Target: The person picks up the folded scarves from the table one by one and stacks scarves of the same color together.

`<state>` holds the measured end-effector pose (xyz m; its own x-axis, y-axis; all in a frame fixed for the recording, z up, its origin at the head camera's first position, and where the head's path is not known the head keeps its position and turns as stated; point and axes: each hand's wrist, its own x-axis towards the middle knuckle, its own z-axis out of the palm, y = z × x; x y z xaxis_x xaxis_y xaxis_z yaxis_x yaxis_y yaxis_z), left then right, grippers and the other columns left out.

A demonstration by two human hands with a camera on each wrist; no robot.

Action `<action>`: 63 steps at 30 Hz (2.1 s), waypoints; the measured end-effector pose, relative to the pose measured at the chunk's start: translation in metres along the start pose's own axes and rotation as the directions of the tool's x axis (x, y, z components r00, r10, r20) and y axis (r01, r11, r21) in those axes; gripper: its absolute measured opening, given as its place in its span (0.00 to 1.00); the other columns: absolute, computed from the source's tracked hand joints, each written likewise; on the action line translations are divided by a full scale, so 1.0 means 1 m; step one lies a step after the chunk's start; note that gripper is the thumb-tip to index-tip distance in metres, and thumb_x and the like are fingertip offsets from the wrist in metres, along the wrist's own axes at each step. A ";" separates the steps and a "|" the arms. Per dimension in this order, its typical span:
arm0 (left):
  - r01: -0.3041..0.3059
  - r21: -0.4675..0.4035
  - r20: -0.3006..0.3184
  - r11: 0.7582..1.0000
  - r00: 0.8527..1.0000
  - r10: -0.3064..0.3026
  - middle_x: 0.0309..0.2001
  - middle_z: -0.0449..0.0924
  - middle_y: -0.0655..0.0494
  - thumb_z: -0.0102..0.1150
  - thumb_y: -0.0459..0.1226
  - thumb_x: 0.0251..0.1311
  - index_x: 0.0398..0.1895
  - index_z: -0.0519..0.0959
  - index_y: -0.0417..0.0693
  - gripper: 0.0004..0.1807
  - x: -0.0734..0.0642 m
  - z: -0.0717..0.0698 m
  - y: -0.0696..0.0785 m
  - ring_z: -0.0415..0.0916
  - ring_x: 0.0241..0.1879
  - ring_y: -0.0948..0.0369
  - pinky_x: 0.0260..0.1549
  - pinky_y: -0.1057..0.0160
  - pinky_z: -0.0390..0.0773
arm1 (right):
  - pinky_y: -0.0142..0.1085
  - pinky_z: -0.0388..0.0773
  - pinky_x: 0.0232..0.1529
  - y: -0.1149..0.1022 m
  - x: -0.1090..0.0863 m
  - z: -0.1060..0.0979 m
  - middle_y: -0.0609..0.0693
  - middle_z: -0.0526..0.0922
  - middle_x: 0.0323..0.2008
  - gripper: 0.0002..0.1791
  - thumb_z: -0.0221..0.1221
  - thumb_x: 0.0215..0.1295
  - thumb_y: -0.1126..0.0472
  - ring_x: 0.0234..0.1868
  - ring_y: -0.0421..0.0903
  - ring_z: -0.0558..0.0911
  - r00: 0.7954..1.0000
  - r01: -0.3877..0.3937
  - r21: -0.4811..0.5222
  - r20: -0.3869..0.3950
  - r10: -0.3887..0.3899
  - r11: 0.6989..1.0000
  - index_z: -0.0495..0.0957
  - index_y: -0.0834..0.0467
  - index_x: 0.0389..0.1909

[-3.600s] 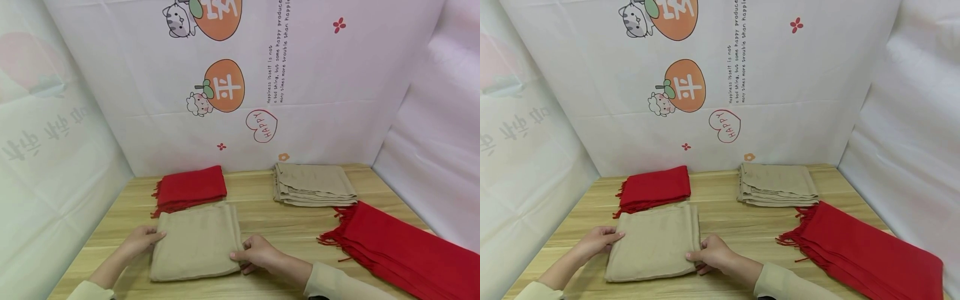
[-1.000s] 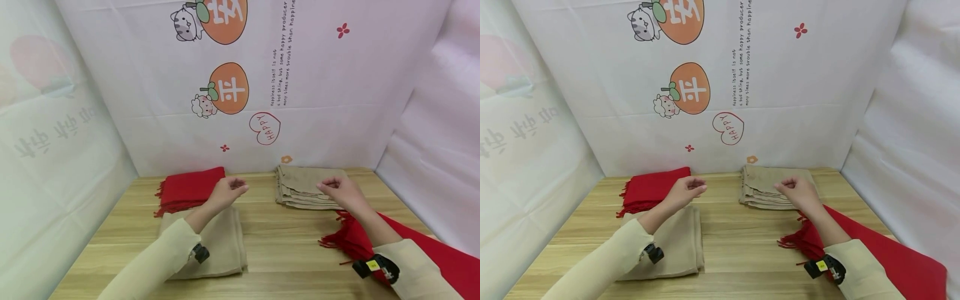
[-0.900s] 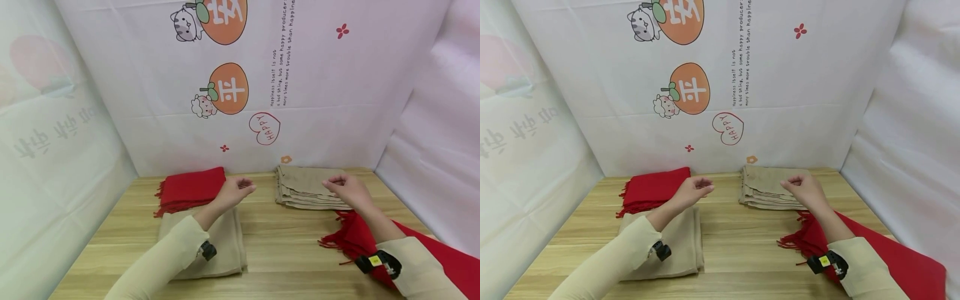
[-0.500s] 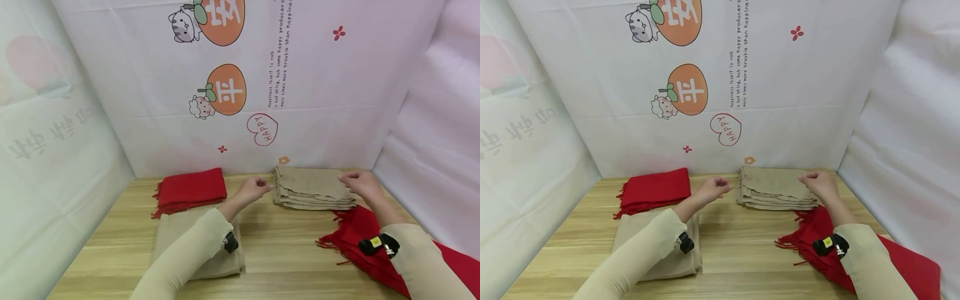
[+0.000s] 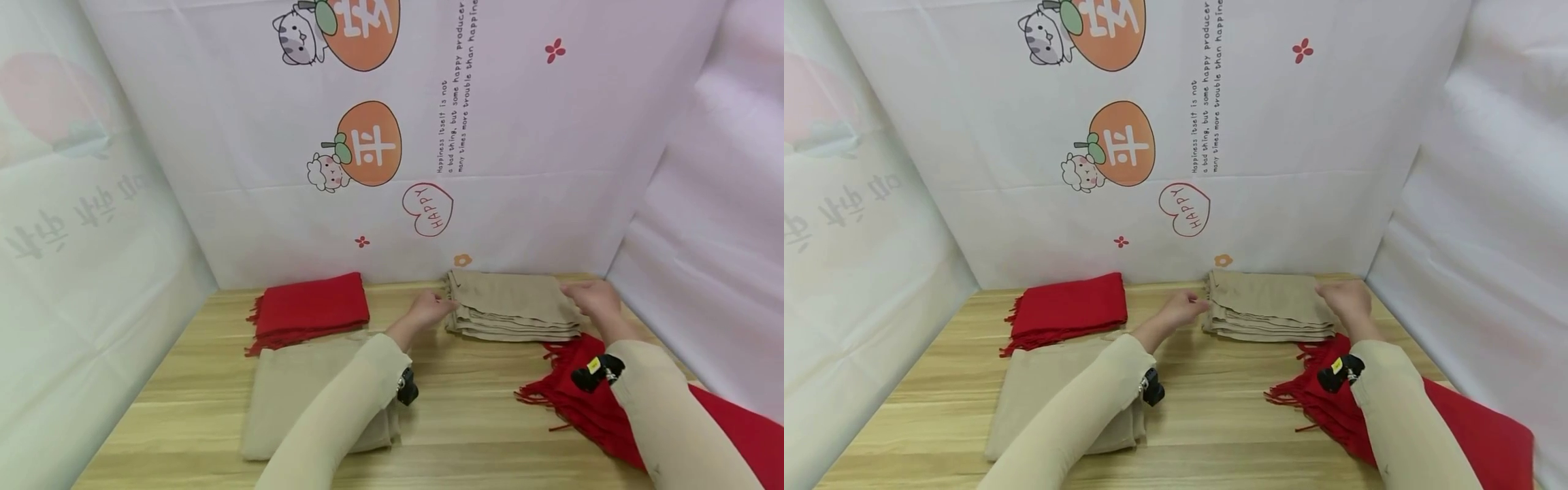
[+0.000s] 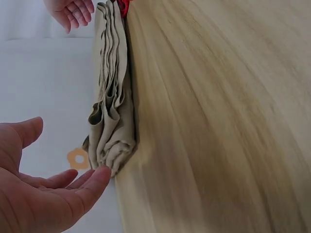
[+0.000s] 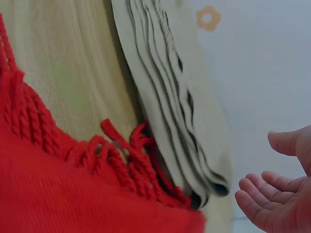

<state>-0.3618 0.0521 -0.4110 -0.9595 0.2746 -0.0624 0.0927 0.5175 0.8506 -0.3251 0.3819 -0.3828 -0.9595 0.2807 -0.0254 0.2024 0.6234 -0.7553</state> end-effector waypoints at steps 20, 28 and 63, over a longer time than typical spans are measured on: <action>0.111 -0.109 -0.066 0.988 0.991 -0.119 0.60 0.70 0.38 0.58 0.48 0.66 0.64 0.66 0.30 0.34 0.012 0.025 -0.003 0.69 0.58 0.46 0.54 0.49 0.72 | 0.36 0.79 0.33 0.031 0.015 0.015 0.57 0.70 0.38 0.40 0.61 0.61 0.50 0.28 0.43 0.76 0.976 -0.218 0.204 0.037 0.215 0.954 0.60 0.79 0.58; 0.102 -0.110 -0.054 0.989 0.993 -0.108 0.46 0.74 0.43 0.58 0.46 0.67 0.53 0.73 0.31 0.25 0.019 0.028 -0.004 0.71 0.38 0.52 0.41 0.54 0.73 | 0.35 0.74 0.37 0.032 0.018 0.016 0.57 0.73 0.36 0.36 0.61 0.61 0.47 0.37 0.49 0.74 0.975 -0.220 0.119 0.068 0.213 0.968 0.67 0.78 0.51; 0.218 -0.419 -0.079 0.882 0.958 -0.274 0.39 0.71 0.49 0.62 0.48 0.63 0.58 0.70 0.33 0.30 0.039 0.040 -0.004 0.72 0.33 0.57 0.33 0.57 0.78 | 0.54 0.57 0.65 0.022 0.021 0.019 0.73 0.53 0.67 0.48 0.50 0.68 0.41 0.63 0.62 0.59 0.943 -0.164 0.113 0.310 0.122 0.980 0.49 0.79 0.68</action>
<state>-0.3887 0.0937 -0.4376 -0.9661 0.0572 -0.2517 -0.2384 0.1766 0.9550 -0.3448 0.3880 -0.4125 -0.9408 0.1147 -0.3188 0.3333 0.4828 -0.8098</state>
